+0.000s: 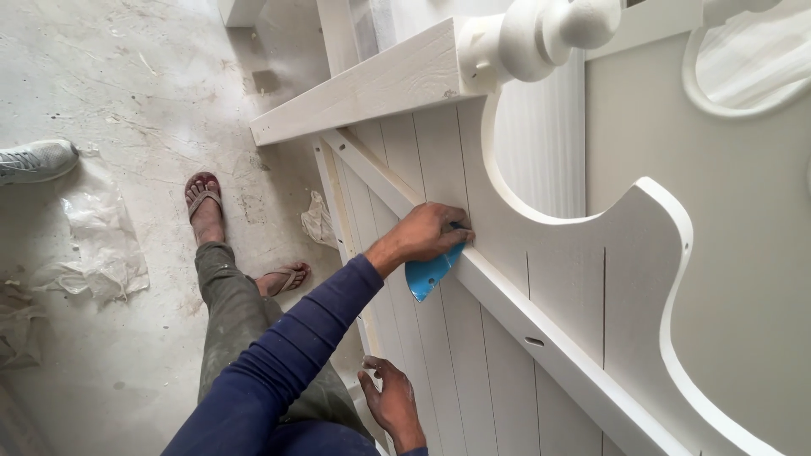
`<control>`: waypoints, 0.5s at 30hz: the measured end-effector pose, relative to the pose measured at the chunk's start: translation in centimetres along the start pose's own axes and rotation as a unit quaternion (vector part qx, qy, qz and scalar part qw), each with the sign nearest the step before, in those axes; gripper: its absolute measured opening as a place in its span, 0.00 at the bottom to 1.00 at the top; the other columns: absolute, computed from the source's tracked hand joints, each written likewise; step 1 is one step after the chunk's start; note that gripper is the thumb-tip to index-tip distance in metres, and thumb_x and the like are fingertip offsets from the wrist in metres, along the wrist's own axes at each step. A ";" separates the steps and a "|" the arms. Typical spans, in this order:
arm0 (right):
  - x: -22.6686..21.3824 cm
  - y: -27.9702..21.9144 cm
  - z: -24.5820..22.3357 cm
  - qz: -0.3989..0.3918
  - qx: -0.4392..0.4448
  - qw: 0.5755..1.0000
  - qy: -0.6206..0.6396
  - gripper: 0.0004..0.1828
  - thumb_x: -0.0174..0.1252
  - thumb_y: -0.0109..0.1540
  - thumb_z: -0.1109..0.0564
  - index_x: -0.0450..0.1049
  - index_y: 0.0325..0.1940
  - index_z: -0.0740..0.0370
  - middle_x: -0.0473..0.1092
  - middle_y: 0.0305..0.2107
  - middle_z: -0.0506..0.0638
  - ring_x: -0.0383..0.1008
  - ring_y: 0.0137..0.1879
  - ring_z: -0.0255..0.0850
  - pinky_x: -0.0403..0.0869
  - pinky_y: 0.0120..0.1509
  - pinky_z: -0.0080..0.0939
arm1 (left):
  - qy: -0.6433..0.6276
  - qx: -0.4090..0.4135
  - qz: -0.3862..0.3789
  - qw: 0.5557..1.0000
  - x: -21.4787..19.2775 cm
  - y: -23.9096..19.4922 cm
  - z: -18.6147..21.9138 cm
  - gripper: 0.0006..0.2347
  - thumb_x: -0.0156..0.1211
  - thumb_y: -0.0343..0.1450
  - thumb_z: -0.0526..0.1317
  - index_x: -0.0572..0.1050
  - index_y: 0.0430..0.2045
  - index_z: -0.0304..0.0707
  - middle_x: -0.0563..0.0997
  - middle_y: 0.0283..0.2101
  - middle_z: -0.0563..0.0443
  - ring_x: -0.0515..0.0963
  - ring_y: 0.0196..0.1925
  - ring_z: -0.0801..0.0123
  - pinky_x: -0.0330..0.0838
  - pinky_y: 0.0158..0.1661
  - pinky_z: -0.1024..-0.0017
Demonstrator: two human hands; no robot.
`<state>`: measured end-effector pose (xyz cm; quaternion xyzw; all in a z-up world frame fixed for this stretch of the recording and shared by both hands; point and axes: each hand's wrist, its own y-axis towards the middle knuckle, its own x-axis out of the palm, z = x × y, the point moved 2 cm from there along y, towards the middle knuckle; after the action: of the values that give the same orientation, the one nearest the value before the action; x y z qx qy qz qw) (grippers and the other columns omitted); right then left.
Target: The person sands the white painted surfaces of a wooden furniture frame, moving a blue sanding block along the panels and edges. They briefly peel and reposition the sandpaper on the block, then continue sanding different sections of the frame.
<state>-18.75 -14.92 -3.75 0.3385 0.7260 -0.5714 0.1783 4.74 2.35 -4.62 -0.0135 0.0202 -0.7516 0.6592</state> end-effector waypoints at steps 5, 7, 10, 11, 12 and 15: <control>-0.8 0.3 -0.8 0.006 0.001 1.000 -0.004 0.19 0.61 0.62 0.49 0.77 0.54 0.58 0.79 0.47 0.49 0.78 0.49 0.45 0.75 0.57 0.45 | -0.049 -0.078 -0.003 0.996 -1.8 0.2 0.9 0.15 0.64 0.68 0.51 0.84 0.36 0.40 0.87 0.37 0.44 0.86 0.35 0.58 0.82 0.44 0.63; -1.3 0.3 -0.9 0.012 0.004 1.000 0.002 0.19 0.61 0.62 0.49 0.77 0.54 0.59 0.79 0.46 0.49 0.78 0.49 0.46 0.76 0.56 0.45 | -0.053 -0.073 -0.002 0.996 -2.3 0.8 0.0 0.15 0.64 0.68 0.52 0.84 0.36 0.40 0.87 0.37 0.44 0.86 0.35 0.58 0.81 0.44 0.62; -1.4 0.1 -0.5 0.017 0.038 0.999 0.017 0.19 0.60 0.62 0.49 0.77 0.54 0.58 0.79 0.47 0.49 0.78 0.49 0.45 0.76 0.55 0.45 | -0.088 -0.024 0.071 0.993 -3.7 1.8 -0.6 0.15 0.59 0.70 0.52 0.85 0.39 0.44 0.86 0.41 0.46 0.85 0.37 0.59 0.80 0.42 0.60; -1.2 0.0 -0.1 0.012 0.051 0.998 0.018 0.19 0.60 0.62 0.49 0.77 0.54 0.58 0.79 0.47 0.49 0.78 0.49 0.45 0.76 0.55 0.45 | -0.093 -0.063 0.061 0.992 -4.0 2.0 -0.3 0.15 0.59 0.70 0.52 0.84 0.39 0.44 0.86 0.40 0.46 0.86 0.35 0.58 0.82 0.42 0.60; -0.9 -0.2 0.3 0.006 0.063 0.998 0.018 0.19 0.60 0.62 0.49 0.77 0.54 0.58 0.79 0.47 0.48 0.78 0.49 0.46 0.76 0.56 0.45 | -0.098 -0.101 0.053 0.989 -4.4 2.1 -0.1 0.15 0.59 0.70 0.53 0.84 0.39 0.44 0.87 0.38 0.46 0.86 0.34 0.58 0.83 0.41 0.59; 0.5 0.1 2.1 -0.016 0.060 0.998 0.010 0.19 0.61 0.62 0.49 0.76 0.55 0.58 0.78 0.48 0.49 0.78 0.51 0.46 0.75 0.58 0.46 | -0.028 -0.011 0.043 0.999 -2.3 1.0 -0.6 0.14 0.60 0.71 0.51 0.82 0.39 0.42 0.85 0.41 0.45 0.86 0.34 0.57 0.83 0.40 0.61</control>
<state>-19.30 -16.72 -4.75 0.3428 0.6974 -0.6133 0.1412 6.00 4.51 -5.22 -0.0404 0.0106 -0.7217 0.6909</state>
